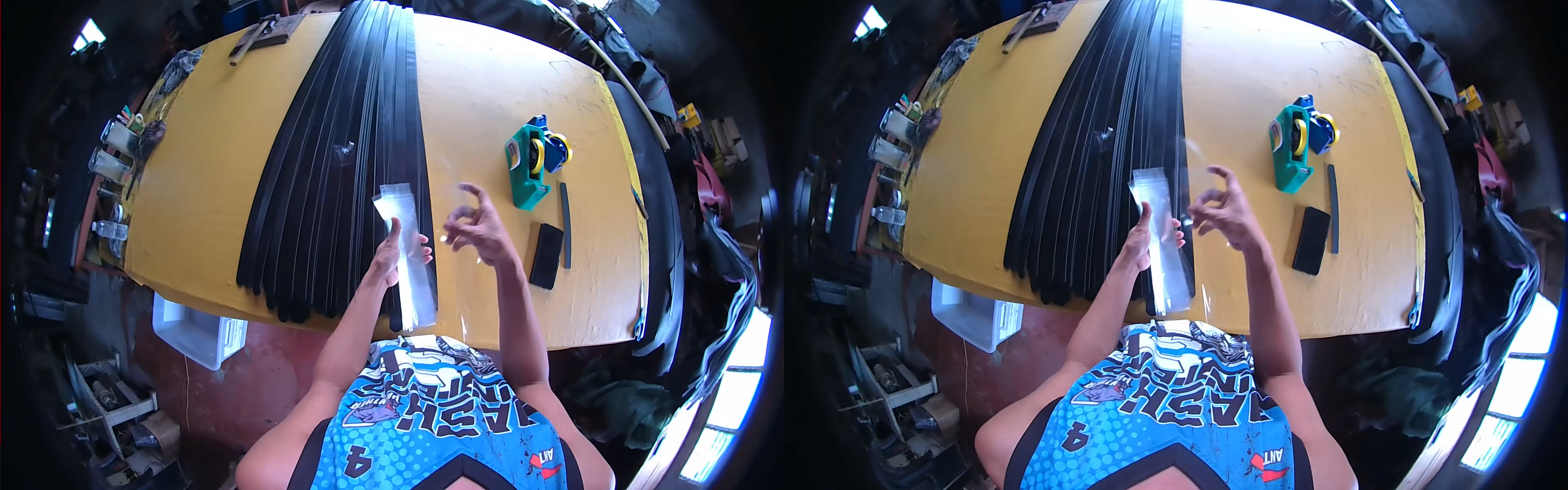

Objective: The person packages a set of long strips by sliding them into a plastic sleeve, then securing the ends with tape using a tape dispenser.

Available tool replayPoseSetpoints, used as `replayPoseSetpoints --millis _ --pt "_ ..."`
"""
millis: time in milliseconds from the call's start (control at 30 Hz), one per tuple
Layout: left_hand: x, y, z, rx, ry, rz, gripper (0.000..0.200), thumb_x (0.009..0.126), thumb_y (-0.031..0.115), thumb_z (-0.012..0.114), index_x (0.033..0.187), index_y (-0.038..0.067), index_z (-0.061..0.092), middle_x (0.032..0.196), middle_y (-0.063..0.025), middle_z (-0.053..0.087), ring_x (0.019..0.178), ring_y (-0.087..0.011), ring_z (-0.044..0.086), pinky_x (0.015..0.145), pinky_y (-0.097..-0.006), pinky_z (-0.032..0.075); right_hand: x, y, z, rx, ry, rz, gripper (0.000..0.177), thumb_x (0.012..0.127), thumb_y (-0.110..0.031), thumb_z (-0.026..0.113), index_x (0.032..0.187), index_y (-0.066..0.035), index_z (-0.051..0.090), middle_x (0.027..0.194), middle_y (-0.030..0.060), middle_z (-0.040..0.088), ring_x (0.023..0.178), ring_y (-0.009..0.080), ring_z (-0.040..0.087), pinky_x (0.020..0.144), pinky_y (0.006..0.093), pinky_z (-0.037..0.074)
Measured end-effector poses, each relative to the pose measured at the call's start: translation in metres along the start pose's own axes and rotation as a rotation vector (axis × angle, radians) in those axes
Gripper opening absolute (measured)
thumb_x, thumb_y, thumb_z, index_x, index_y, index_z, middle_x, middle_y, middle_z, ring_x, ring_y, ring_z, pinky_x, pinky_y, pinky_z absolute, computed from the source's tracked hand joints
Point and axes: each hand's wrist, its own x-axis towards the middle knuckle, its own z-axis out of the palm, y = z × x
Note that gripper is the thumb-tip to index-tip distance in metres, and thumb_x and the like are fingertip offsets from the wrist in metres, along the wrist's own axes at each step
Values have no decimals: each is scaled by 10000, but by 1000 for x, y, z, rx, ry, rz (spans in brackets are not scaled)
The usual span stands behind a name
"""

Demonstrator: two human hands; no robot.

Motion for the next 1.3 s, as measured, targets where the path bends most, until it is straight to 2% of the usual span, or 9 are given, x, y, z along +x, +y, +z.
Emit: replayPoseSetpoints --millis 100,167,300,333,433,633,800,1067,1300 --pt "2 -4 16 29 60 12 995 625 842 399 1115 -18 504 969 -154 596 912 -228 612 788 -366 526 -3 18 22 -212 50 114 839 744 -12 708 1366 -37 145 686 103 573 553 207 631 450 305 531" --pt "13 -14 6 -40 -177 96 1091 606 867 353 1331 52 334 1134 -129 548 1017 -227 559 851 -391 484 -2 31 32 -340 145 143 912 720 5 714 1397 -44 104 689 142 606 534 187 624 460 309 532" --pt "-6 -10 21 95 -132 59 852 756 689 508 1308 51 395 1201 -148 528 1035 -242 559 881 -355 452 -9 34 40 -541 184 111 965 697 -70 743 1410 -40 95 709 162 636 609 230 651 553 346 534" --pt "-4 -10 19 3 -142 9 582 879 450 516 1275 32 436 1178 -149 545 1013 -235 573 885 -350 458 -8 43 39 -687 158 35 988 684 -125 758 1413 -46 95 738 159 645 668 263 655 612 365 525" --pt "-3 -15 20 14 -50 25 404 939 310 446 1204 13 512 1152 -149 567 1038 -252 565 897 -375 448 -13 61 34 -957 113 10 1037 654 -260 784 1415 -60 109 792 144 661 813 332 641 742 406 494" --pt "-4 -7 25 -219 -103 30 381 973 230 309 1250 -12 407 1134 -174 573 989 -261 589 878 -398 482 -39 75 3 -731 300 91 874 693 -403 754 1335 -2 318 991 200 613 876 250 628 721 353 499" --pt "2 -13 27 -296 -196 24 382 948 224 393 1270 18 415 1138 -166 563 932 -229 585 863 -393 490 -58 106 -2 -100 -227 266 434 826 -254 674 1143 12 542 990 56 613 882 149 595 790 295 475" --pt "6 2 29 -350 -265 22 514 845 98 515 1318 -1 342 1244 -176 496 1141 -296 512 982 -433 428 -72 117 -4 157 -267 378 297 813 -203 685 978 29 603 829 44 623 705 114 593 629 245 464" --pt "24 20 31 -228 -255 282 732 761 -95 409 1391 249 267 1278 -160 460 1105 -302 523 936 -467 454 -80 113 -3 303 -299 422 278 828 -177 662 1008 21 585 869 61 630 742 128 608 633 256 486"
